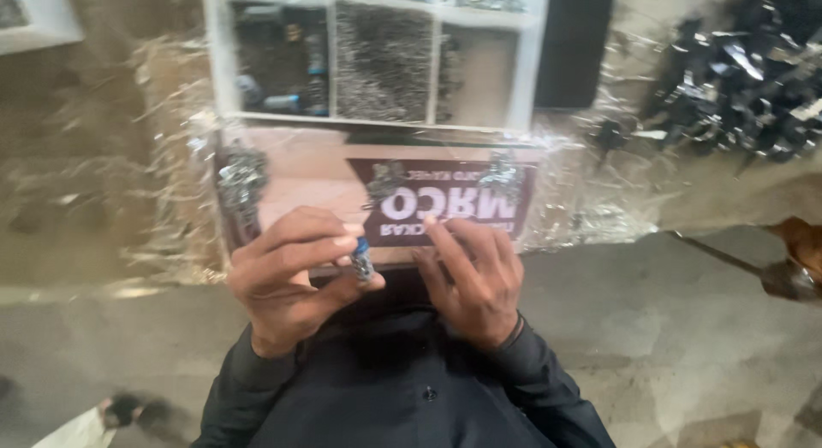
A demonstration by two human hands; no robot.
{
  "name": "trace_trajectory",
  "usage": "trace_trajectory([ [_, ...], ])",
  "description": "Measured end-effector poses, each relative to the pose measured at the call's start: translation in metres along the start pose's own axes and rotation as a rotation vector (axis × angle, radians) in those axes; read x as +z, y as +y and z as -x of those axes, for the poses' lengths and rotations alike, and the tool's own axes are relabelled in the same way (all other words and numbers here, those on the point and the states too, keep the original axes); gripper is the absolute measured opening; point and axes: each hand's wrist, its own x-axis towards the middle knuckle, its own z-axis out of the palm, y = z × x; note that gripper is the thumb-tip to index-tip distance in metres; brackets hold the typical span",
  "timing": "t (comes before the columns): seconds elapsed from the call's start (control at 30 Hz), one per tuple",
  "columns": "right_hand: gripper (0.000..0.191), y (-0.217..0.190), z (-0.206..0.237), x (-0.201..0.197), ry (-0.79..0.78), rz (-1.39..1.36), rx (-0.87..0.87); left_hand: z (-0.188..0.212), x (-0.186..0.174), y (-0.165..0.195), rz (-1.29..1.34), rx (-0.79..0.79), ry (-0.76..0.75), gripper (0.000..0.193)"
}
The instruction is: The person sits at a workshop table and assembles small metal components by hand. They pick parts from a compartment organizer box, hold a small cylindrical part in one hand, and press or screw smaller pieces onto it, placing finished assemblies aside and reaching back into the box for more parts.
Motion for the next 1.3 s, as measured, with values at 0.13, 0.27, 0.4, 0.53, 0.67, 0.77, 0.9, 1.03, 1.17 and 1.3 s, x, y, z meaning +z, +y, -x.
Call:
trace_trajectory([
  [0.13,0.059,-0.005,-0.015,0.007,-0.076,0.077,-0.032,0.006,-0.01,0.004,-0.035,-0.026,0.046,0.046],
  [0.27,0.067,0.001,-0.017,0.012,-0.126,0.131,-0.066,0.005,-0.005,0.002,-0.04,0.012,0.022,0.046],
  [0.4,0.054,0.015,-0.003,0.004,-0.072,0.067,-0.119,0.001,0.0,-0.001,-0.033,0.069,-0.022,0.045],
  [0.53,0.059,0.015,0.004,0.006,-0.067,0.089,-0.133,0.001,0.003,-0.001,-0.06,0.052,-0.046,0.044],
  [0.67,0.068,0.01,-0.002,0.016,-0.109,0.163,-0.123,0.001,0.006,-0.001,-0.056,0.069,-0.068,0.045],
  [0.77,0.068,0.014,-0.002,0.019,-0.104,0.16,-0.137,-0.001,0.007,0.0,-0.05,0.073,-0.074,0.046],
  [0.9,0.058,0.035,0.011,0.011,-0.036,0.105,-0.318,-0.003,0.008,-0.001,-0.057,0.063,-0.088,0.046],
  [1.03,0.053,0.04,0.022,0.006,-0.043,0.083,-0.292,-0.002,0.012,-0.003,-0.075,0.065,-0.096,0.045],
  [1.17,0.065,0.026,0.013,0.019,-0.084,0.186,-0.206,-0.002,0.015,-0.003,-0.068,0.097,-0.112,0.045],
  [1.3,0.071,0.02,0.004,0.018,-0.108,0.189,-0.166,-0.001,0.015,0.003,-0.07,0.085,-0.113,0.046],
])
